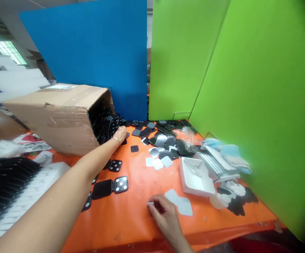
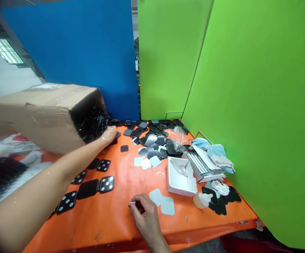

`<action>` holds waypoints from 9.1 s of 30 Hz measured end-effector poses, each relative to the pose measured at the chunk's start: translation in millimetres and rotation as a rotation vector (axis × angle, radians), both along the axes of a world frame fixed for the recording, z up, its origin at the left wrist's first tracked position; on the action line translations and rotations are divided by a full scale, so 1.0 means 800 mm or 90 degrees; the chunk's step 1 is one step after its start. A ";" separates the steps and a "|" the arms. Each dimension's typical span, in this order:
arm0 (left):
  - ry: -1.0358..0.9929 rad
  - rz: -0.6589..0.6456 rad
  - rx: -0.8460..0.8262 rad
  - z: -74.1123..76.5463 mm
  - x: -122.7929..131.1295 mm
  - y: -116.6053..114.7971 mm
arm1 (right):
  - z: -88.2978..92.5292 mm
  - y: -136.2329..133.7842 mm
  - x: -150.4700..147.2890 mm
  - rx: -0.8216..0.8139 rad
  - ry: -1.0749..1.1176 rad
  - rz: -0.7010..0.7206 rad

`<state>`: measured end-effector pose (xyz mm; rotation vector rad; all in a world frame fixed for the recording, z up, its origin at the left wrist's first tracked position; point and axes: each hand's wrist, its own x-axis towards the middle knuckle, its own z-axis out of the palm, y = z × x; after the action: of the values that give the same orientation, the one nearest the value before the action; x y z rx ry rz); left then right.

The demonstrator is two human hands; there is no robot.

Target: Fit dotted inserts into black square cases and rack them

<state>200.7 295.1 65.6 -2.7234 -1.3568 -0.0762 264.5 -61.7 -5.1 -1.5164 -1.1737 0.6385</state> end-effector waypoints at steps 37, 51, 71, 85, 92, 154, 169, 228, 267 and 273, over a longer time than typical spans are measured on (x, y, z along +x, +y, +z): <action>-0.277 -0.234 -0.223 -0.043 -0.188 -0.386 | -0.004 -0.006 0.001 0.072 0.166 -0.196; -0.474 -0.200 -0.178 -0.082 -0.183 -0.381 | 0.018 -0.026 -0.034 -0.079 -0.057 0.093; -0.427 -0.168 -0.164 -0.085 -0.178 -0.381 | 0.030 0.005 -0.037 -0.169 -0.339 0.179; -0.441 -0.092 -0.213 -0.072 -0.168 -0.382 | 0.068 0.011 -0.054 -0.359 -0.628 0.254; -0.416 -0.077 -0.201 -0.072 -0.167 -0.383 | 0.083 0.030 -0.039 -0.283 -0.717 0.477; -0.369 -0.160 -0.069 -0.077 -0.171 -0.391 | 0.044 0.049 -0.016 -0.198 -0.453 0.294; -0.386 -0.151 -0.060 -0.082 -0.169 -0.389 | 0.065 0.078 0.037 -0.455 0.023 0.600; -0.311 -0.177 -0.055 -0.079 -0.169 -0.389 | 0.066 0.040 -0.015 -0.297 -0.437 0.312; -0.352 -0.167 -0.052 -0.083 -0.169 -0.390 | 0.067 0.015 -0.002 -0.307 -0.437 0.314; -0.307 -0.186 -0.042 -0.088 -0.168 -0.390 | 0.044 0.003 0.009 -0.237 -0.370 0.279</action>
<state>65.9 -16.6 -4.7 -3.0642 -1.0375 -0.7658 272.0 -59.0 30.2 -1.8407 -1.9485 0.7590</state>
